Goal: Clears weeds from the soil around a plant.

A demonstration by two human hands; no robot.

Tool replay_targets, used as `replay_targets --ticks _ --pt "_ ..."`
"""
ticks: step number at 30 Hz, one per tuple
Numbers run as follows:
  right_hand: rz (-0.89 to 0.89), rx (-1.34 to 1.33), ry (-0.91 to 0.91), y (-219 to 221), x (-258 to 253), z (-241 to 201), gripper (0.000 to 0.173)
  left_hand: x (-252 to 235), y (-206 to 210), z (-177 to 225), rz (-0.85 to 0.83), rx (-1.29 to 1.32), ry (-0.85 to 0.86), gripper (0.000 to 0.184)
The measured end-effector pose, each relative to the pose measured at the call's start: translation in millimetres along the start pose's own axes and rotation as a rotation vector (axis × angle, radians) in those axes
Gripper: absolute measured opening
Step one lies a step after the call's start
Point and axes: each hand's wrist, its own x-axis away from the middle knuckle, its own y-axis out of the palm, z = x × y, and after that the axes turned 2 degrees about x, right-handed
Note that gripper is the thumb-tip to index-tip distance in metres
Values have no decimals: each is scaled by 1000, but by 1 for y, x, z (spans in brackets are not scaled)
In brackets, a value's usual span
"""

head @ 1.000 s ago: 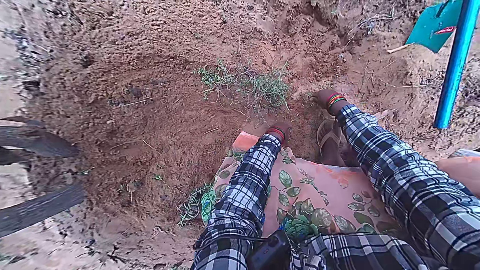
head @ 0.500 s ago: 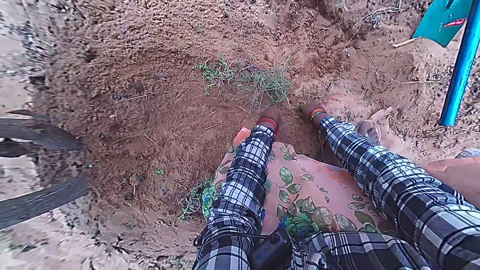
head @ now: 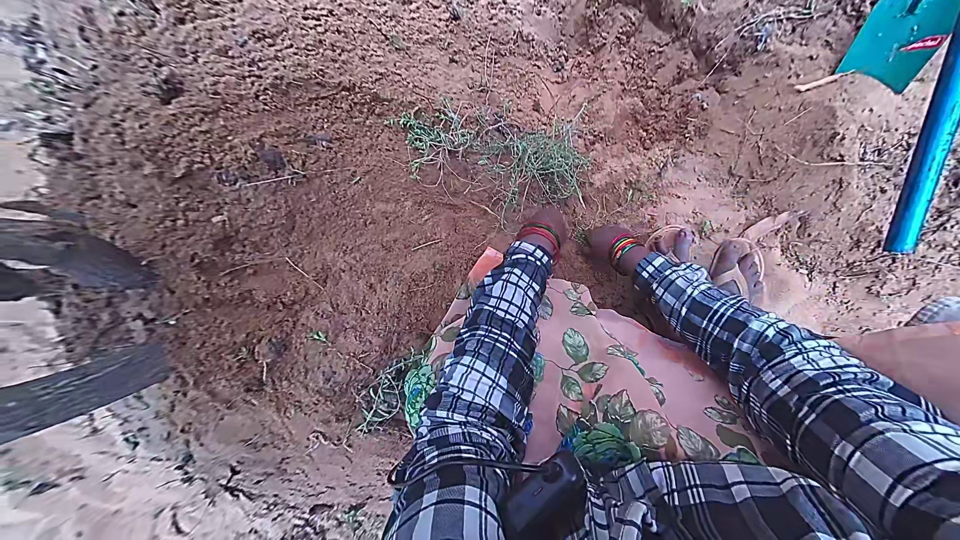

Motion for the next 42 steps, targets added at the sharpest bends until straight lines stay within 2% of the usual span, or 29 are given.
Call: replay_targets --ticks 2,6,9,11,13,15,17,19,23,27,28,30,31,34,37,40,42 --pt "50 -30 -17 -4 -1 11 39 -1 -1 -2 9 12 -3 37" --pt "232 -230 56 -38 5 61 45 1 -2 0 3 1 15 38" --pt "143 -161 30 -57 6 79 42 -3 1 5 -1 8 40 38" --pt "55 -71 40 -52 4 65 36 -6 4 3 -13 -3 51 38" --pt "6 -21 141 -33 6 37 34 -7 5 2 -29 -17 59 38" --pt "9 -17 225 -6 7 15 35 -4 4 2 -36 -27 57 38" --pt "71 -39 196 9 5 17 42 -4 4 3 -29 -33 55 39" --pt "146 -141 184 2 3 30 47 -4 3 1 -27 -18 51 39" --pt "292 -259 205 -40 6 61 44 -8 5 3 -19 -14 65 40" --pt "227 -149 185 -56 -11 56 36 -7 5 4 -25 -9 55 39" --pt "205 -126 191 -51 -16 51 39 -8 5 3 -27 -18 53 39" --pt "160 -75 227 -35 -32 44 64 -7 4 0 -27 -31 39 39" --pt "149 -63 239 -29 -34 41 65 -6 3 -2 -27 -31 24 39" --pt "87 -58 140 -21 -32 37 34 -4 -3 -11 6 -30 -32 39" --pt "70 -178 -33 -22 -13 28 40 -13 1 -17 47 -25 -56 42" --pt "176 -257 -16 -19 2 5 50 -13 19 -7 9 -95 2 60" --pt "128 -190 -34 -12 -6 -5 58 5 19 12 -88 -216 21 66"
